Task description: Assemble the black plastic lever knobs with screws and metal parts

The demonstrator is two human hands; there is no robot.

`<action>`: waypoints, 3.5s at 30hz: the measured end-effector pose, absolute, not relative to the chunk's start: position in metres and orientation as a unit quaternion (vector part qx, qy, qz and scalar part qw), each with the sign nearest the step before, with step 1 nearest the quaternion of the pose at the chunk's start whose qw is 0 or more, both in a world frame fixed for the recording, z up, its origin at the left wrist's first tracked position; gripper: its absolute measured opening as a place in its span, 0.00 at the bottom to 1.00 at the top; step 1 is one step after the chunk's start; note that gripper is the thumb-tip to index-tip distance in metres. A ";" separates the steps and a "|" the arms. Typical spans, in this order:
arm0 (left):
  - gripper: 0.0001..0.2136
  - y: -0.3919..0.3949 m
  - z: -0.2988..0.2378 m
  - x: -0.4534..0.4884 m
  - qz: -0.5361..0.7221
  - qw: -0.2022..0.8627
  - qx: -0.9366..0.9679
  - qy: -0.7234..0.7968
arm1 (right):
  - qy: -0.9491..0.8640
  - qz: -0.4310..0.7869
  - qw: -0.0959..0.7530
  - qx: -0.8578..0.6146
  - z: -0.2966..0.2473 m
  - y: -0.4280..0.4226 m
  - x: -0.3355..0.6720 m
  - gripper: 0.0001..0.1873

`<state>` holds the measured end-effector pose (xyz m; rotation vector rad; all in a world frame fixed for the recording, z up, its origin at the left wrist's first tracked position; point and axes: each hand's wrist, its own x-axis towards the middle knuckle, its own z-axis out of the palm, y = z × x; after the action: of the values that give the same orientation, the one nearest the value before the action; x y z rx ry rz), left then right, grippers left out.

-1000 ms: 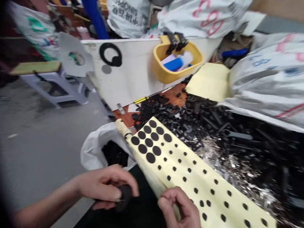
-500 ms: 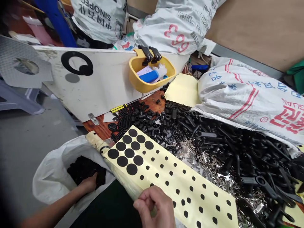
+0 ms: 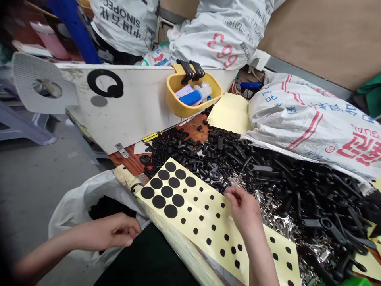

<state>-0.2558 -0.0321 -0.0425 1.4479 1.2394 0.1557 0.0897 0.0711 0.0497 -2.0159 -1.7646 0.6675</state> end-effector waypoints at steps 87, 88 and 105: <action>0.17 0.012 0.025 -0.106 0.512 0.771 0.237 0.296 | -0.687 0.228 0.484 -0.491 0.058 0.022 0.049 0.08; 0.17 0.010 0.027 -0.102 0.506 0.776 0.237 0.294 | -0.669 0.207 0.515 -0.495 0.053 0.011 0.048 0.08; 0.10 -0.005 0.006 -0.067 0.479 0.765 0.260 0.343 | -0.727 0.011 0.432 -0.533 0.015 -0.026 0.059 0.08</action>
<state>-0.0667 -0.0052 0.0057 0.5640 0.7453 1.0418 0.0587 -0.0261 0.0151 -1.3288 -1.8126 0.0265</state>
